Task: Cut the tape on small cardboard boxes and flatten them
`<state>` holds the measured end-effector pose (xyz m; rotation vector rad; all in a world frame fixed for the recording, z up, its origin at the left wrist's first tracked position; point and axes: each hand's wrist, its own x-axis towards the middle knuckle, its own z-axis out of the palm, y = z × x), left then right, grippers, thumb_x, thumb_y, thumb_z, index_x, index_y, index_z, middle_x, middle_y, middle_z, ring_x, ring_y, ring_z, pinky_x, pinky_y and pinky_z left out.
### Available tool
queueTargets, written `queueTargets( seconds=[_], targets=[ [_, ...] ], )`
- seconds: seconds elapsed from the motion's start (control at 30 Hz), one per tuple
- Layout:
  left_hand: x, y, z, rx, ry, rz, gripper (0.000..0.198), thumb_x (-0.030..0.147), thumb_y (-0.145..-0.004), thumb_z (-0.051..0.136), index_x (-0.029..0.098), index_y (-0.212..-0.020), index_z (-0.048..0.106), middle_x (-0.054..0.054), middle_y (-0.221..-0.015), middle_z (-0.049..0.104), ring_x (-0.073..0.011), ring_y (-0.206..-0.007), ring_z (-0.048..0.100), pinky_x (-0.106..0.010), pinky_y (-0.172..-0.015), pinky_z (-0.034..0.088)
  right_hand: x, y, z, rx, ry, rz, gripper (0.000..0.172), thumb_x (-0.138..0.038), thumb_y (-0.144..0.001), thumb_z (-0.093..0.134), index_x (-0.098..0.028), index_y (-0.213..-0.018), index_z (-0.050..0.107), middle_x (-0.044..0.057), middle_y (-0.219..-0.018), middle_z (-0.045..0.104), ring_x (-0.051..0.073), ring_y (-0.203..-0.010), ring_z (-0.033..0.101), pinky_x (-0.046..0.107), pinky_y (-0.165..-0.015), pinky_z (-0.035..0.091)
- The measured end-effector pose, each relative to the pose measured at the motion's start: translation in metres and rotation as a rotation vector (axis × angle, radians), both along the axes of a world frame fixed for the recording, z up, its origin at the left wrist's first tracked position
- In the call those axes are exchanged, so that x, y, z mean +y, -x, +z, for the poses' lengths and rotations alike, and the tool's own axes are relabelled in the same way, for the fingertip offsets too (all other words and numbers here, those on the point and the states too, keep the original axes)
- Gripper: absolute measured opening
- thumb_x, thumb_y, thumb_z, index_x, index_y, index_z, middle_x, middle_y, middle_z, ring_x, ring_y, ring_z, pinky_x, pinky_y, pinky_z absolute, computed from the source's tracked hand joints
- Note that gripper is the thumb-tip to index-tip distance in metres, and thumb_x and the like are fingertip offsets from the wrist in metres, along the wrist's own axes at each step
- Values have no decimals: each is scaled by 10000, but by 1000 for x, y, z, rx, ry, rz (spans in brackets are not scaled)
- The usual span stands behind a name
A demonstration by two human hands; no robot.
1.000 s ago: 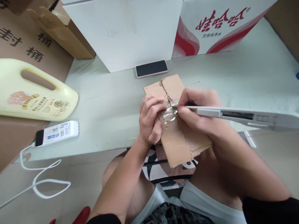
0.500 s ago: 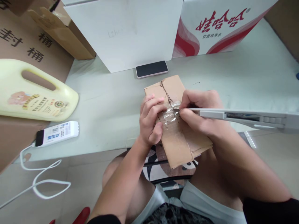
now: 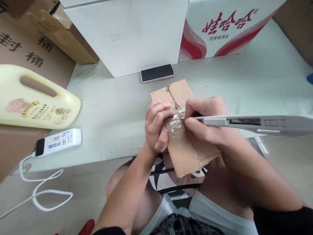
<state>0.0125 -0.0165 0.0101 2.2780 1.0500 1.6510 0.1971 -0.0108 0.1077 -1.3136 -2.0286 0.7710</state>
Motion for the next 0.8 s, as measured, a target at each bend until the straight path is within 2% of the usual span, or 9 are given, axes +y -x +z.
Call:
queueTargets(
  seconds=[0.53,0.67,0.8],
  targets=[
    [0,0,-1,20,15,16,396,482,-988,327,251,-1142,609,-97,-1241,689,-307,-1208,623,-580,-1193,405,-2,-5,2,68,42,72,148,-248,-702,501,-235,-567,441,-39,-468,358,115,-494,337,294,-514,286],
    [1,0,-1,7,10,2,387,481,-984,341,253,-1140,611,-91,-1233,689,-298,-1194,629,-569,-1187,412,-2,-4,1,154,9,97,155,-240,-686,483,-234,-544,420,-47,-460,332,108,-481,322,296,-506,279],
    [1,0,-1,-5,6,1,383,480,-977,347,256,-1143,610,-91,-1231,692,-298,-1180,634,-573,-1182,418,-2,-3,2,149,7,113,147,-224,-676,490,-231,-546,422,-50,-459,342,104,-475,315,291,-503,274]
  ],
)
